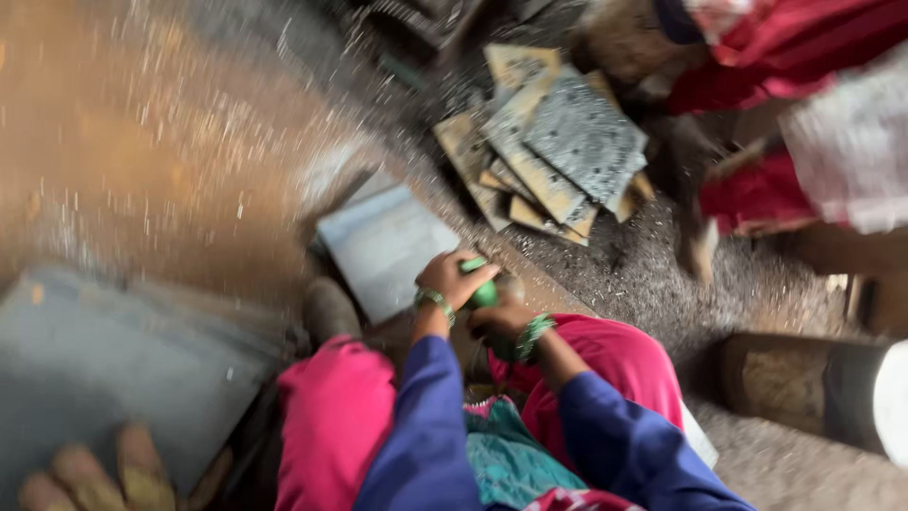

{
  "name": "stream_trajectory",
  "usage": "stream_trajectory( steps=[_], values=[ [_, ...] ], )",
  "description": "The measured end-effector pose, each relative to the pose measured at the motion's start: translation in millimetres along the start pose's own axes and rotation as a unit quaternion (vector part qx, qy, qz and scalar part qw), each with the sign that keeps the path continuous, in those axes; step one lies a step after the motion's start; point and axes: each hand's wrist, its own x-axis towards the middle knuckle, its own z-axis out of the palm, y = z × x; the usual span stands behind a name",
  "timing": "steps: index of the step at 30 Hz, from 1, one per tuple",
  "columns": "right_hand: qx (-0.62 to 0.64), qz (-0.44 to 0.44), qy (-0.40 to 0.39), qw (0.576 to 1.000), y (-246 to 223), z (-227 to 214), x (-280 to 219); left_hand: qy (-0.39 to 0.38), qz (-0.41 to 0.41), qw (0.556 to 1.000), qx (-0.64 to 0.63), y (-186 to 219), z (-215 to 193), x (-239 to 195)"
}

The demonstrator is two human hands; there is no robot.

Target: The person uses a drill to make holes in several metal plates while sitting on the floor, moving each plate to a stack after drilling.

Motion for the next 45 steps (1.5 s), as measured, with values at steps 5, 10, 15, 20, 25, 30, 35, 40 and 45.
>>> stream_trajectory(
  steps=[5,10,15,20,25,30,35,40,45],
  values=[
    [0.017,-0.014,-0.013,1.0,-18,-40,-15,-0.07,-0.015,0.996,0.057,14,29,33],
    [-0.018,0.023,-0.007,1.0,-38,-51,-4,-0.021,-0.052,0.997,0.051,14,47,49],
    [-0.033,0.026,-0.01,0.999,-38,-52,25,-0.038,-0.098,0.993,0.056,8,41,65],
    [-0.023,0.017,-0.021,0.999,-23,-57,51,-0.015,-0.096,0.995,0.035,-3,40,75],
    [-0.061,-0.006,-0.013,0.998,-10,-57,72,0.0,-0.096,0.995,0.031,-17,35,80],
    [-0.061,-0.008,0.004,0.998,-10,-47,76,-0.031,-0.122,0.992,0.011,-26,32,82],
    [-0.07,0.008,0.006,0.997,-8,-45,82,-0.056,-0.138,0.989,0.008,-33,33,84],
    [-0.074,-0.004,0.019,0.997,0,-55,92,-0.082,-0.142,0.986,0.036,-33,35,94],
    [-0.084,-0.005,0.017,0.996,0,-59,98,-0.067,-0.136,0.988,0.036,-36,35,97]
  ],
)
